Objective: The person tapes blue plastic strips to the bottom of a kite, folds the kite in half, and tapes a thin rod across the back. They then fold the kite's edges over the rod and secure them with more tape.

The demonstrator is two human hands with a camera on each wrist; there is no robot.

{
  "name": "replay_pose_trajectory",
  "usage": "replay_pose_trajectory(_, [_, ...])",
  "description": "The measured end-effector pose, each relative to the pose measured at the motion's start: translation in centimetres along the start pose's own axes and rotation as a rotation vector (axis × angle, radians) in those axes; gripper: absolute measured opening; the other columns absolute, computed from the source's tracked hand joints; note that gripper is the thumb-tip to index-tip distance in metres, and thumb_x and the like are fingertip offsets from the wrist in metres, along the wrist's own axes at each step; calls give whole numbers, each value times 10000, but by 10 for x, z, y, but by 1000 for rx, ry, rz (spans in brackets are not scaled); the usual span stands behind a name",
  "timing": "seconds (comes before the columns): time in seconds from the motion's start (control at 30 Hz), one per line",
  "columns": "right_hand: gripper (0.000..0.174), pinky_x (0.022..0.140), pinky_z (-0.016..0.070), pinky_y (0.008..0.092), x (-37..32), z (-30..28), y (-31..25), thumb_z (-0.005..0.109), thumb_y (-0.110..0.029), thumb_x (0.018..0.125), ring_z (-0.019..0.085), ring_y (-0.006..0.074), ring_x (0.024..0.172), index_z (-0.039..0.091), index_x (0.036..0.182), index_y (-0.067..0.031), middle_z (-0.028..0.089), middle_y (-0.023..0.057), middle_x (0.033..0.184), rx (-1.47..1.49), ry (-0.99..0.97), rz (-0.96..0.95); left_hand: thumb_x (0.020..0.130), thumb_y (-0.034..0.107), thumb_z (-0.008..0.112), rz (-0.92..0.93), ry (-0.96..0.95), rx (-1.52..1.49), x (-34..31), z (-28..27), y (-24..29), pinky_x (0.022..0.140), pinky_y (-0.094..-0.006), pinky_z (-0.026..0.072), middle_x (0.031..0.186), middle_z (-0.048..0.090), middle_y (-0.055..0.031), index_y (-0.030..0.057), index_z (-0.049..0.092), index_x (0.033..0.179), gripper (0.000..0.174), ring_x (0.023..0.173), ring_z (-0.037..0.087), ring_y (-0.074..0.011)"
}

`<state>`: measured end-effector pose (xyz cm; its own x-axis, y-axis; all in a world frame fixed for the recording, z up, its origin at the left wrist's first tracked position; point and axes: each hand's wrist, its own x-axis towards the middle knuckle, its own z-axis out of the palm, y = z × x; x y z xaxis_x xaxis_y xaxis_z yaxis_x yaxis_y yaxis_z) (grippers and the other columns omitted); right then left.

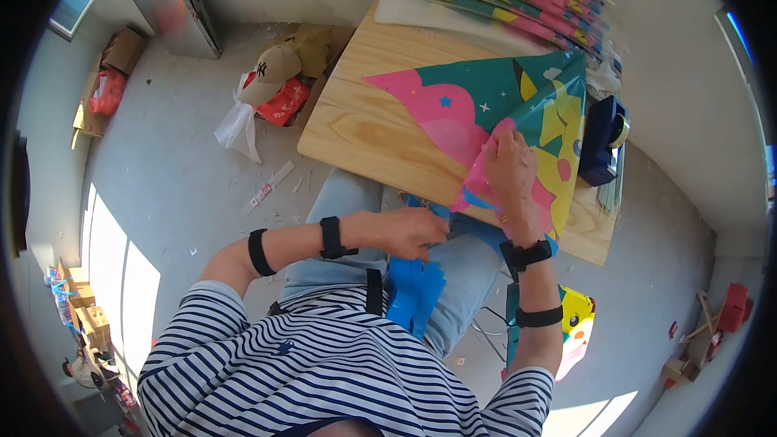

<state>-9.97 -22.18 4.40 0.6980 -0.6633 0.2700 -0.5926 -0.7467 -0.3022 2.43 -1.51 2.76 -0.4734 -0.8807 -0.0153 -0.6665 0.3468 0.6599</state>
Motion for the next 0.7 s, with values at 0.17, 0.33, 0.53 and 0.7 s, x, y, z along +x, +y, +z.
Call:
replay_pose_trajectory(0.17, [394,933,430,576,-25,16,-37,700,-392,921,589,366,1106,663,1151,-74,645,160,1141,-124,13,43,820,212,769,-294,347,31,-44,-58,-52,963,-456,505,1267,647,-191,41,690,1230,451,1147,625,-368])
replay_pose_trajectory(0.33, [537,1100,360,581,-66,28,-40,698,-435,923,481,412,1312,632,1357,-125,551,186,1407,-347,71,138,784,409,816,-348,516,515,-8,-55,-112,1163,-702,232,1524,486,-137,110,576,1411,735,1444,418,-339])
replay_pose_trajectory(0.53, [508,1166,335,501,-64,32,33,701,-245,914,435,393,1394,608,1405,-150,510,141,1508,-16,-39,-59,741,510,822,-466,396,506,-41,-30,-75,1094,-816,168,1530,461,-153,139,575,1434,823,1433,416,-386])
replay_pose_trajectory(0.7, [518,1160,356,472,-45,7,50,708,-171,890,464,377,1376,611,1398,-134,561,131,1467,-52,-67,-133,739,512,823,-533,429,457,-54,-11,-59,1116,-775,194,1516,454,-153,167,582,1430,809,1412,408,-419])
